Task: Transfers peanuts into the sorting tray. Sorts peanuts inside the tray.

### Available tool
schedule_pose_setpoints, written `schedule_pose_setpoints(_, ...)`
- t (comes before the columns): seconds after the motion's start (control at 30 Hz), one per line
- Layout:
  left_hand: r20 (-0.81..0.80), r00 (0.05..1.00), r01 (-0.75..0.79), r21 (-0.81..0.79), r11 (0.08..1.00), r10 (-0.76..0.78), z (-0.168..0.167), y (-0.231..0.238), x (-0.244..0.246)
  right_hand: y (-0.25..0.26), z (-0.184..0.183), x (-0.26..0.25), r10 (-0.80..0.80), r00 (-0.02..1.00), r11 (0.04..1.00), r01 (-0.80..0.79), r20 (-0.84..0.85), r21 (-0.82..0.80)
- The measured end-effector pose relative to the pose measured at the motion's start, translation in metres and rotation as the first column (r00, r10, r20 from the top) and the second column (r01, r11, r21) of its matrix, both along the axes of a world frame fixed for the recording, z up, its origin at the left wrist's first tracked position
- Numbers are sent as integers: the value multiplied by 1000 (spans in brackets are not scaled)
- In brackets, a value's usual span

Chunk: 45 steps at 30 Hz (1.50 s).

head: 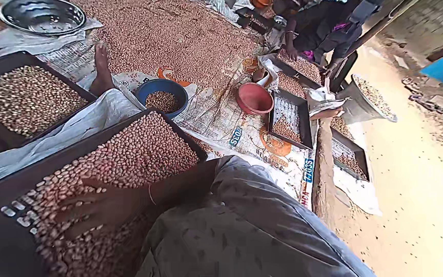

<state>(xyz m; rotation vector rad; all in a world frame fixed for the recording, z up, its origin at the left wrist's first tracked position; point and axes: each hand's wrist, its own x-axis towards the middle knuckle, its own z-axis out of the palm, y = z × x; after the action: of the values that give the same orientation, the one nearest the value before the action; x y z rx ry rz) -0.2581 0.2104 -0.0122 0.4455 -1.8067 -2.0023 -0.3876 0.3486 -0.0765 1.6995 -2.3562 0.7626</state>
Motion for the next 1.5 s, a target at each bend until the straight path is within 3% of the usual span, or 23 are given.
schedule_pose_setpoints(0.1, 83, 996, 15, -40, 999, -12, -38, -28, 4, 8, 0, -46, -120, 993, 990, 119, 8, 74)
schedule_pose_setpoints(0.2, 140, 987, -95, 135, 986, 76, -73, -36, 11, 61, -18, -59, 65, 979, 976, -103, 195, 191)
schedule_pose_setpoints(0.27, 144, 986, -119, 224, 967, 88, -95, -41, 11, 87, -21, -35, 132, 925, 937, -233, 357, 259)
schedule_pose_setpoints(0.37, 137, 990, -50, 195, 980, 24, -73, -37, 6, 70, -19, 11, 203, 902, 934, -296, 381, 203)
schedule_pose_setpoints(0.47, 0, 996, 93, 30, 995, -93, -33, -25, 2, 21, -22, 14, 223, 975, 974, -222, 24, -38)
schedule_pose_setpoints(0.57, -54, 991, 124, -36, 992, -126, -27, -23, 9, -13, -21, -29, -29, 985, 972, -12, -170, -235)
schedule_pose_setpoints(0.63, 7, 997, 82, 18, 996, -82, -43, -28, 16, -2, -17, -60, -136, 983, 987, 123, -122, -105)
schedule_pose_setpoints(0.67, 63, 997, 43, 76, 996, -48, -55, -31, 18, 13, -18, -70, -119, 992, 993, 119, -43, -6)
schedule_pose_setpoints(0.73, 149, 989, -30, 218, 975, -3, -83, -38, 20, 51, -23, -70, 19, 985, 990, -41, 169, 132)
schedule_pose_setpoints(0.83, 148, 988, -82, 344, 936, 32, -94, -42, 9, 73, -23, -22, 194, 890, 955, -268, 413, 129)
schedule_pose_setpoints(0.87, 120, 992, -66, 333, 941, 27, -86, -41, 3, 66, -27, -3, 240, 889, 946, -304, 391, 111)
schedule_pose_setpoints(0.97, -40, 997, 73, 190, 979, -66, -46, -33, -12, 18, -32, 23, 316, 946, 948, -312, 67, -69)
schedule_pose_setpoints(1.07, -76, 989, 132, 94, 987, -125, -23, -30, -16, -21, -18, -7, 149, 980, 957, -177, -134, -230)
schedule_pose_setpoints(1.13, -22, 997, 76, 130, 989, -74, -35, -33, -13, -21, -18, -41, -90, 983, 989, 70, -159, -127)
schedule_pose_setpoints(1.2, 45, 999, 19, 227, 974, -30, -60, -41, -5, 4, -16, -67, -154, 988, 984, 155, -29, 83)
schedule_pose_setpoints(1.3, 130, 991, -64, 358, 931, 18, -95, -45, 6, 58, -10, -48, 35, 939, 968, -116, 341, 222)
schedule_pose_setpoints(1.37, 116, 993, -56, 374, 926, 13, -97, -44, 4, 73, -18, -18, 123, 884, 940, -249, 451, 231)
schedule_pose_setpoints(1.43, 56, 998, -1, 319, 948, -18, -79, -39, -3, 58, -34, 11, 239, 916, 944, -297, 323, 144)
schedule_pose_setpoints(1.5, -35, 997, 70, 221, 973, -64, -47, -30, -13, 23, -35, 23, 354, 932, 935, -354, 74, -7)
